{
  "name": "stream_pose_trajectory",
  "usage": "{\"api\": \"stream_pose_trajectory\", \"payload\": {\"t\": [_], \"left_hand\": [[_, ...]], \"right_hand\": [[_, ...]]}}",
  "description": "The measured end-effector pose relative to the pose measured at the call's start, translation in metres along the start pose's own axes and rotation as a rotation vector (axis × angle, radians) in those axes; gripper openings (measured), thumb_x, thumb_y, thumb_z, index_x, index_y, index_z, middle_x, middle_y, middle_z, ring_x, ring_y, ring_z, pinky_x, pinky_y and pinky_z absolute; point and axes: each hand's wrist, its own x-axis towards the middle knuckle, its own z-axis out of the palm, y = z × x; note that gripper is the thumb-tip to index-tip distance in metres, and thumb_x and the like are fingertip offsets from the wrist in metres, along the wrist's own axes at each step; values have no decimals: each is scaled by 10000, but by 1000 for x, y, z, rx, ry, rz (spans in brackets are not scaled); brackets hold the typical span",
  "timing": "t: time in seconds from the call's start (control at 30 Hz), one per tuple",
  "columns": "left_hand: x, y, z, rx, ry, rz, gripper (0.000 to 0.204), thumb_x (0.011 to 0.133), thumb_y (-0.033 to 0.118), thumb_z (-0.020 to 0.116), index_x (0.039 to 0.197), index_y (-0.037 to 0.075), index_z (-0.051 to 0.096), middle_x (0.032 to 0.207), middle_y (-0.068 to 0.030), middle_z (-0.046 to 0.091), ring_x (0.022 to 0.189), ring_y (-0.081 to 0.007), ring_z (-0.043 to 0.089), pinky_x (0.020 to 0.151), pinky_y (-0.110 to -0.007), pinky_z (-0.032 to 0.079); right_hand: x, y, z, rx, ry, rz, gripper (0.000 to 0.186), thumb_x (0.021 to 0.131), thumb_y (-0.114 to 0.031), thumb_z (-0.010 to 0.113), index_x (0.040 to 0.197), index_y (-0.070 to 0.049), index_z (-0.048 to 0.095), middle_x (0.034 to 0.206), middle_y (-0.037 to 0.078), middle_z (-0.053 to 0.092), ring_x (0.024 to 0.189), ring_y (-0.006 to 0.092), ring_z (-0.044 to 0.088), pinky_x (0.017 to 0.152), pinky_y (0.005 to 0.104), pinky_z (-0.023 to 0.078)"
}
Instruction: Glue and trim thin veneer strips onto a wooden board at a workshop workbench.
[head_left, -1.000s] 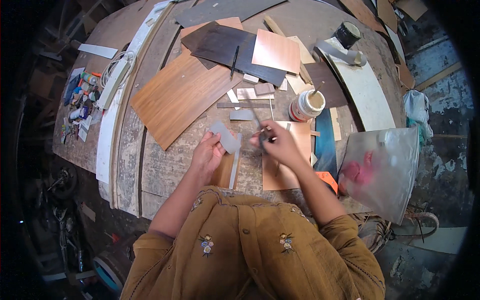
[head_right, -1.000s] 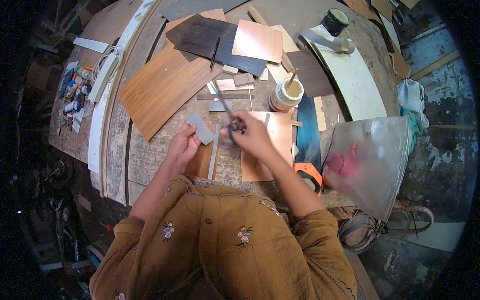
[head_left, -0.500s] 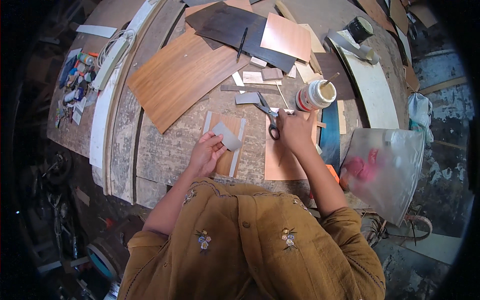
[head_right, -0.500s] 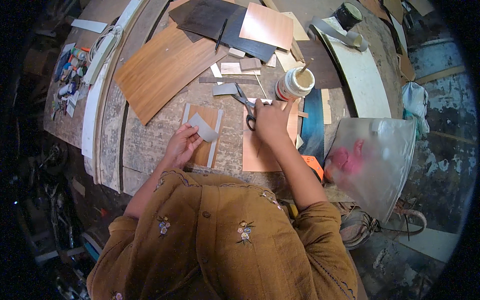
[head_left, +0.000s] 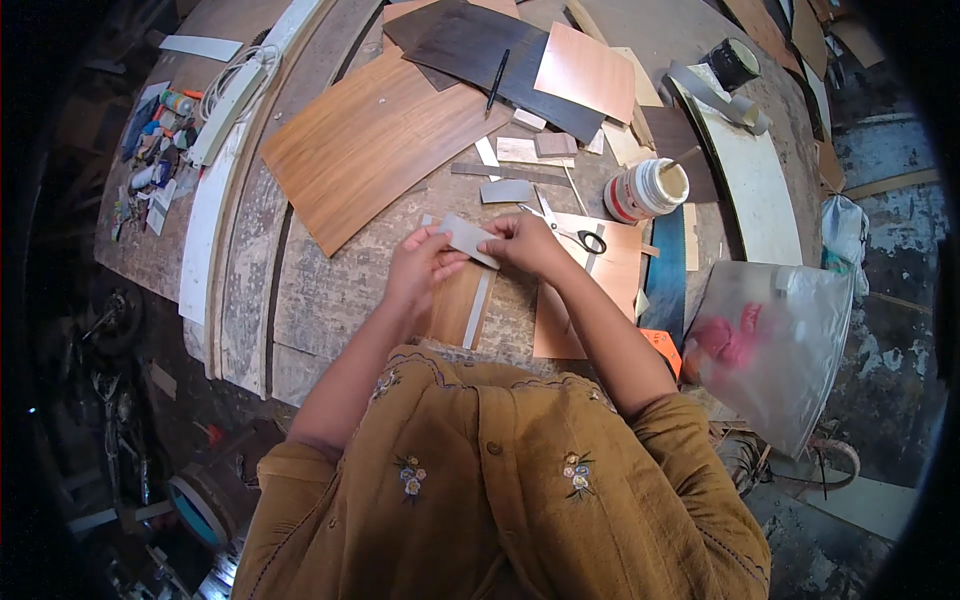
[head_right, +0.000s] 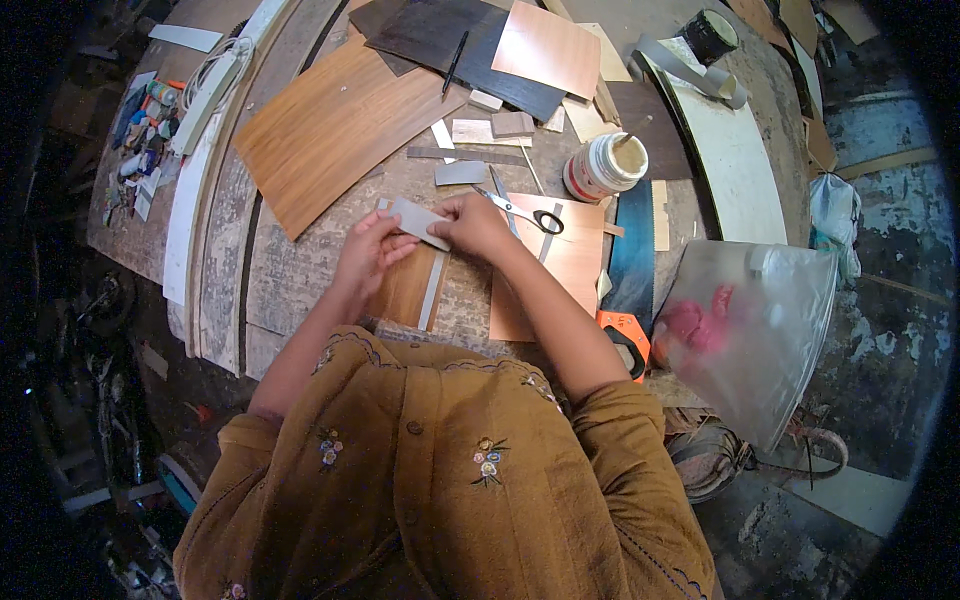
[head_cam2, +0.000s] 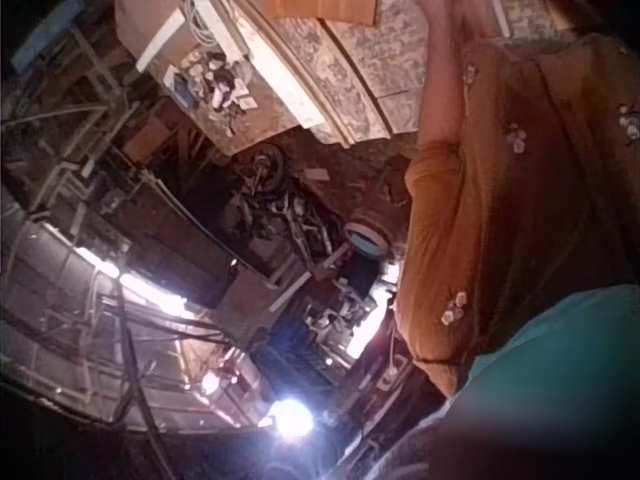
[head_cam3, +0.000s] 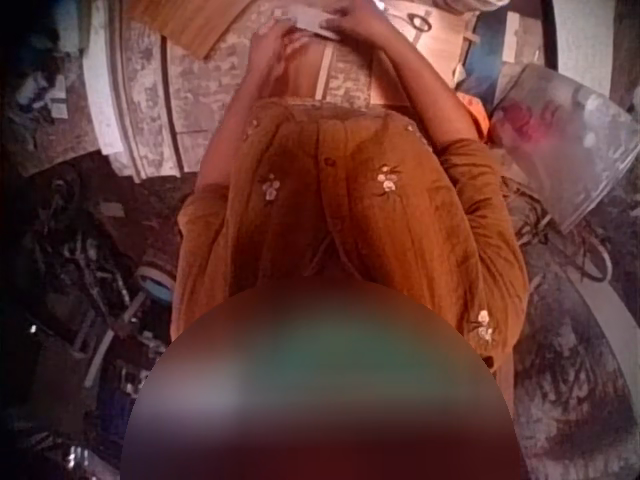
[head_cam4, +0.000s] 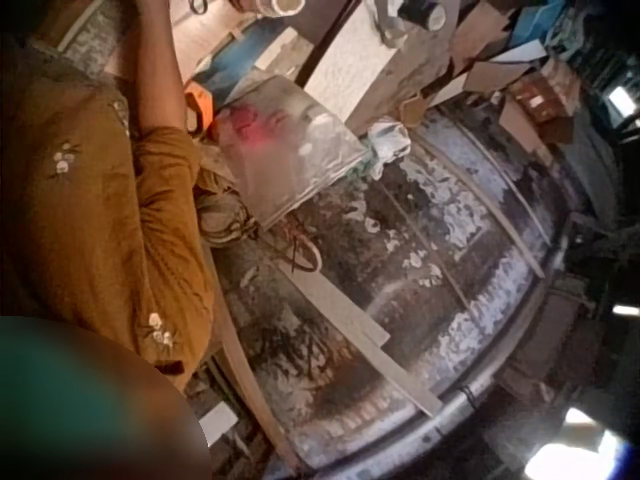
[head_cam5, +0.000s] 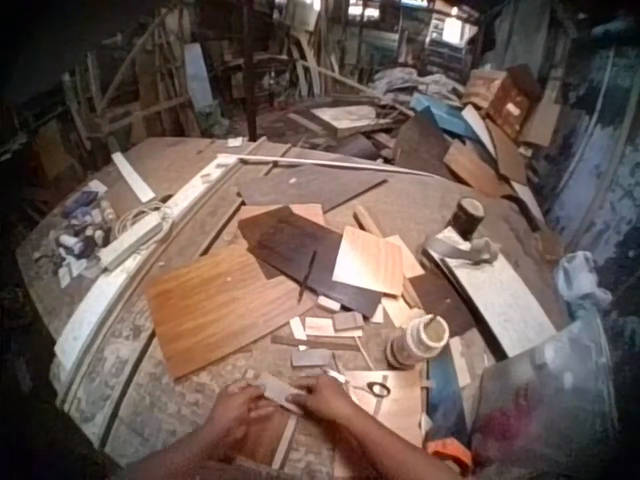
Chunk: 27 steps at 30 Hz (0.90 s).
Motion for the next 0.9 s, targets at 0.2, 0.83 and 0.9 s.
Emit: {"api": "stream_pose_trajectory", "payload": {"t": [0.2,0.83,0.9], "left_hand": [[45,28,-38,834,88,217,196,776,251,664,735,60,644,636,-35,623,592,-115,608,525,-277,469],[63,57,-41,1245,83,165,316,674,309,688,553,24,624,487,-79,575,425,-160,562,485,-303,455],[66,57,-45,1231,59,163,310,685,298,672,551,22,624,484,-74,575,415,-145,558,478,-293,454]], "right_hand": [[41,3,-4,116,-87,95,207,636,-89,778,814,-41,684,670,36,640,587,110,595,537,255,479],[42,-17,-10,-465,91,-3,246,544,-230,810,702,-97,676,670,58,654,608,198,614,584,320,472],[41,-17,-9,-476,96,-2,244,545,-231,810,703,-102,676,676,58,655,616,202,617,588,322,474]]}}
